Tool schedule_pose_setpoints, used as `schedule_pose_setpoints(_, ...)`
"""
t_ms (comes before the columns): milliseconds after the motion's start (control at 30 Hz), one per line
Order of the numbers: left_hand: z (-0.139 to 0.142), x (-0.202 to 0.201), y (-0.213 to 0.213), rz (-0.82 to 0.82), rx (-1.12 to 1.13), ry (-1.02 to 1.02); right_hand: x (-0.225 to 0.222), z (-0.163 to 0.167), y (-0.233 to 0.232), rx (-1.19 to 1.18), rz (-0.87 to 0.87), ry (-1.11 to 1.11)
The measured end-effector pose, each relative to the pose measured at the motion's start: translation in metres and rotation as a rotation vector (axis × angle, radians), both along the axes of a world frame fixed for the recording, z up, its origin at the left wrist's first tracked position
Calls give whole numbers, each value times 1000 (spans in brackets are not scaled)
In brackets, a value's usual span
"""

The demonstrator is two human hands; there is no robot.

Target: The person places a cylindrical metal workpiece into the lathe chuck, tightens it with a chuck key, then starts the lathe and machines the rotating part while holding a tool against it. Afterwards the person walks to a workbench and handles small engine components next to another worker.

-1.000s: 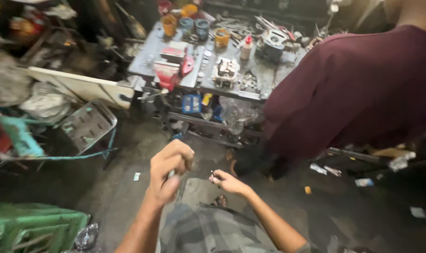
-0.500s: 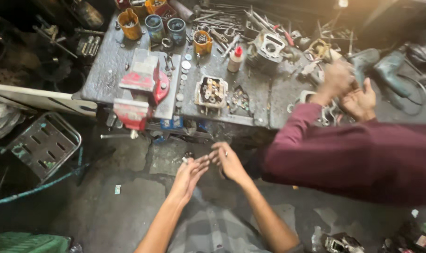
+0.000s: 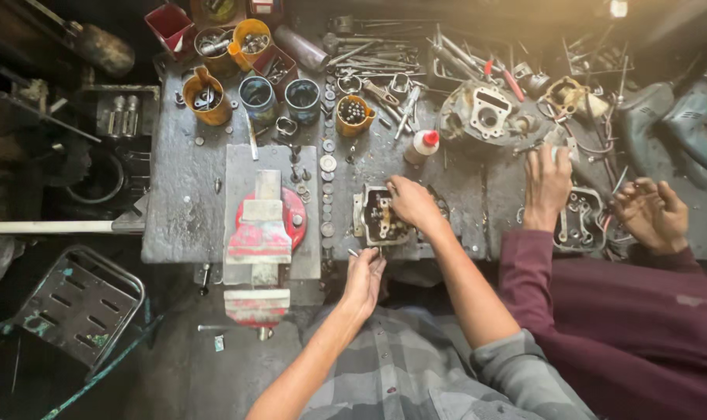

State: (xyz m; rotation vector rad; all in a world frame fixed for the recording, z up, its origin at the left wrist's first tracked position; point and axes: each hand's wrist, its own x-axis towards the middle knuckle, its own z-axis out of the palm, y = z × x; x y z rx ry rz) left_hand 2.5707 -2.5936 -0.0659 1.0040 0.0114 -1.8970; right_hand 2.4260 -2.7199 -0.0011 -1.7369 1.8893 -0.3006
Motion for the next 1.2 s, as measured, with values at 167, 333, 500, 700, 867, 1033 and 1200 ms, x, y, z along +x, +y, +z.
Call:
schedule_pose_setpoints(167, 2, 5, -20, -11, -32, -78, -34, -27, 3, 30, -29, -89)
schedule_pose_setpoints(333, -8, 23, -77, -86, -223, -533, -42, -36, 66, -70, -279, -232)
schedule_pose_setpoints(500, -6, -29, -128, -106, -668, -620, -24, -19, 136, 618, -681, -839)
schedule_pose_setpoints(700, 16, -48, -114, -35, -794, -1058, -87, -6, 97, 193, -152, -168)
schedule_pose_setpoints(867, 6, -30, -71, 65, -709, -1218, -112, -18, 45, -71, -59, -495)
schedule_pose_setpoints(1033, -7, -47, -82, -2, -755, -1164, -90, -1, 45, 213, 30, -321)
schedule_pose_setpoints(1200, -11, -68, -131, -207, -852, -1013, -87, 22, 66, 364, -53, -161)
